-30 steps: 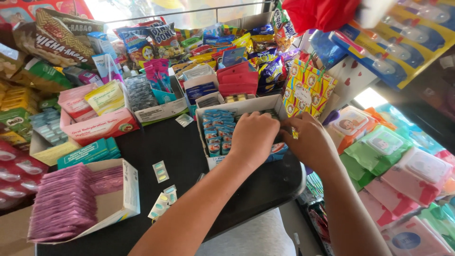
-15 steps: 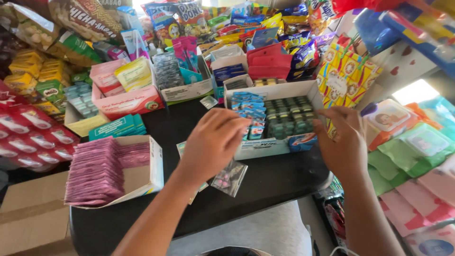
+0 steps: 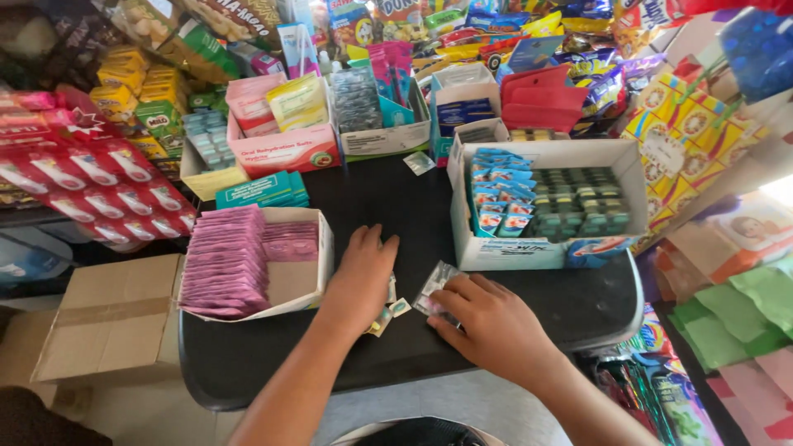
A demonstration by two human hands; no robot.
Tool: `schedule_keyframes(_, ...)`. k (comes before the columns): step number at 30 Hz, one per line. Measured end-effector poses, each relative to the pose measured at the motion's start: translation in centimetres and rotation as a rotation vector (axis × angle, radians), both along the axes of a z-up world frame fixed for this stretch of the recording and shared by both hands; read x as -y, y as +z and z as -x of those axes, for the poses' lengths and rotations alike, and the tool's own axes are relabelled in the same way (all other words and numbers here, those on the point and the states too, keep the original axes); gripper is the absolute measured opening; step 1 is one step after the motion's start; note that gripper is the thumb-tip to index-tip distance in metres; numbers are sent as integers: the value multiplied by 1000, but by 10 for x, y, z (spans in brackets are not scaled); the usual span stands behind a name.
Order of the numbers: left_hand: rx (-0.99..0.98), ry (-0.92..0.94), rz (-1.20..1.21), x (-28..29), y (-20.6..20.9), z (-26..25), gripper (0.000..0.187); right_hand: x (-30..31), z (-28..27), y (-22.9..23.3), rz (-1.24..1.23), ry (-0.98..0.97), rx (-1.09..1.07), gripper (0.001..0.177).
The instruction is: The person organizes blister packs of pills on a cluttered counter. They pick up individual packs, separate them, and place them into a white cardboard box. The person also handles small plastic bags containing pills and a green blister pack during the process.
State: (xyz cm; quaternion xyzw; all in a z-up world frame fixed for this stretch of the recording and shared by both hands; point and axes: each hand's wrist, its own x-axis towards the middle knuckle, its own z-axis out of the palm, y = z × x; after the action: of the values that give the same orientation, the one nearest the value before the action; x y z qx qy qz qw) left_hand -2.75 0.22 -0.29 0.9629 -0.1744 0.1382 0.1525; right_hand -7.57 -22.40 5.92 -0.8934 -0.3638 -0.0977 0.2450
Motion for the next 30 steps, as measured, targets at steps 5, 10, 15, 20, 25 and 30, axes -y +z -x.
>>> schedule_keyframes(5, -99, 38, 221, 6, 36, 13, 71, -16, -1, -7, -19, -6, -1, 27)
schedule_keyframes(10, 75, -131, 489, 9, 43, 15, 82, -17, -6, -17, -206, -7, 3, 30)
schedule_keyframes(15, 285, -359, 494, 18, 54, 30, 75, -8, -6, -31, -467, -200, -126, 28)
schedule_keyframes(20, 387, -484, 414, 26, 46, 33, 67, 2, -6, -45, -603, -242, -255, 24)
schedule_keyframes(25, 495, -484, 436, 28, 60, 35, 62, 12, -9, -60, -737, -234, -345, 18)
schedule_keyframes(30, 407, -517, 559, 25, 48, 30, 43, 14, -5, -60, -772, -203, -241, 15)
